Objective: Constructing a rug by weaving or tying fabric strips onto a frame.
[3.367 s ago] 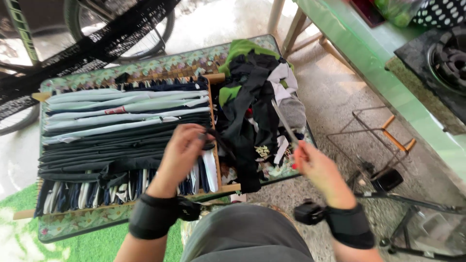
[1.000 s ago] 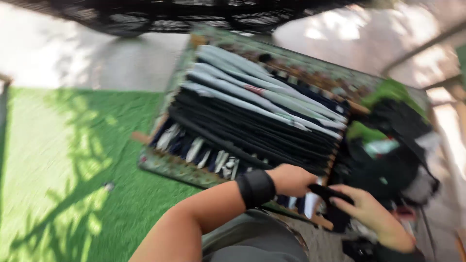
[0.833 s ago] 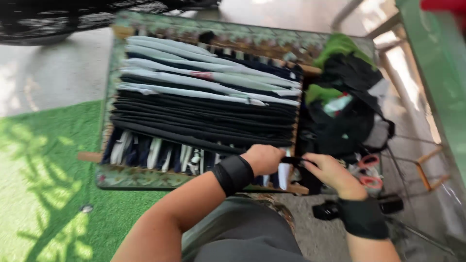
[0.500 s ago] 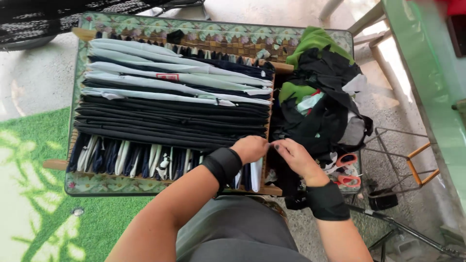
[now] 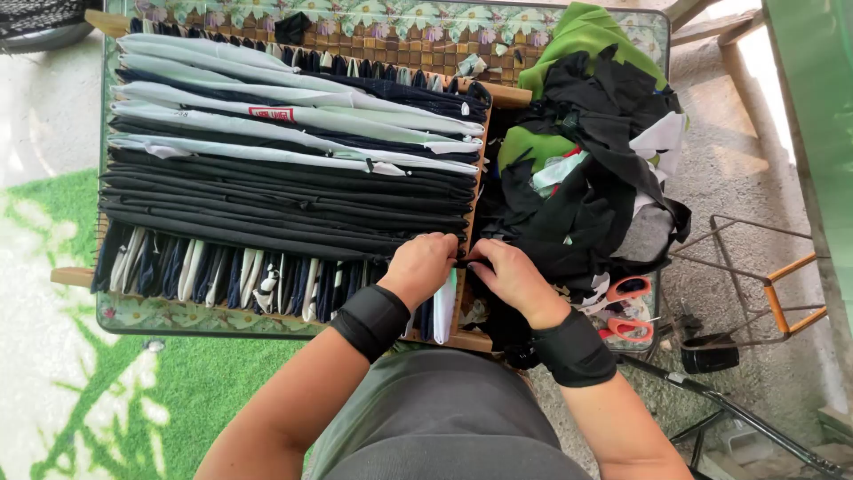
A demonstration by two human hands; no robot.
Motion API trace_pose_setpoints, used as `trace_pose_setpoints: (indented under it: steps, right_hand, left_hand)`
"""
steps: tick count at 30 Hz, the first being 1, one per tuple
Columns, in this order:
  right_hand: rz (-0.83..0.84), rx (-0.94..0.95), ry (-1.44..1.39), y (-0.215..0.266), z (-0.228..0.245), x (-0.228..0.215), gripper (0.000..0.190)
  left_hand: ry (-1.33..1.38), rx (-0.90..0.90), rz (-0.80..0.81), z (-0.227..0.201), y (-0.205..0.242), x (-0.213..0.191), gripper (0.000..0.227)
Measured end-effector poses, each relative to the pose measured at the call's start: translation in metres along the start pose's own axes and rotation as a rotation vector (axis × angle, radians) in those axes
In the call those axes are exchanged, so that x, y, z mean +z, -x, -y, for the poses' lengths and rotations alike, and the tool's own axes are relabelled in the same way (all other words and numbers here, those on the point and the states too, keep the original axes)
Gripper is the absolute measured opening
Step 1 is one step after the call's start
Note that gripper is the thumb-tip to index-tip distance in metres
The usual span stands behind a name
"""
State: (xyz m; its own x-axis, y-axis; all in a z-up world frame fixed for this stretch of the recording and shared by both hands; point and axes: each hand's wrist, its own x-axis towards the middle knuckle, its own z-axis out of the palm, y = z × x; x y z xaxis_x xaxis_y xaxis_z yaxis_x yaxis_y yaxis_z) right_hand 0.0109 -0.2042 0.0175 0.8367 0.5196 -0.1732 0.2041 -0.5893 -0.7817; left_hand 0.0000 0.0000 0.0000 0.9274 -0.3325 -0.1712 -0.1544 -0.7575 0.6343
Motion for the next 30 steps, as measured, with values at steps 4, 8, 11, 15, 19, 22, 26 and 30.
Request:
trace_pose_setpoints:
  steps: [4, 8, 11, 15, 19, 22, 26, 30]
  right_hand:
    - [-0.040, -0.013, 0.053, 0.005, 0.007, 0.002, 0.016]
    - [-0.087, -0.061, 0.067, 0.008, 0.003, 0.010, 0.018]
    - [-0.110, -0.069, 0.094, 0.006, -0.001, 0.011, 0.018]
    - [-0.090, 0.007, 0.136, 0.006, 0.006, 0.008, 0.019]
    - [-0.087, 0.024, 0.123, 0.014, 0.000, 0.007, 0.018]
    - [-0.090, -0.044, 0.211, 0.025, 0.001, 0.012, 0.014]
    - [-0.086, -0.157, 0.389, 0.019, 0.009, 0.007, 0.015]
    - [-0.010, -0.211, 0.479, 0.007, 0.010, 0.003, 0.010]
  left_hand:
    - [-0.091, -0.018, -0.013, -0.006, 0.001, 0.003, 0.008]
    - [-0.186, -0.077, 0.025, -0.007, 0.001, 0.008, 0.006]
    - [-0.213, -0.076, 0.024, -0.004, -0.003, 0.011, 0.007]
    - [-0.220, -0.101, 0.052, 0.008, -0.005, 0.021, 0.008]
    - [-0.230, -0.121, 0.084, 0.005, -0.007, 0.013, 0.011]
    - [-0.149, -0.123, 0.106, -0.004, -0.002, 0.003, 0.013]
    - [-0.092, -0.067, 0.099, -0.005, -0.006, -0.003, 0.014]
    - [-0.134, -0.078, 0.180, -0.012, -0.006, -0.003, 0.013]
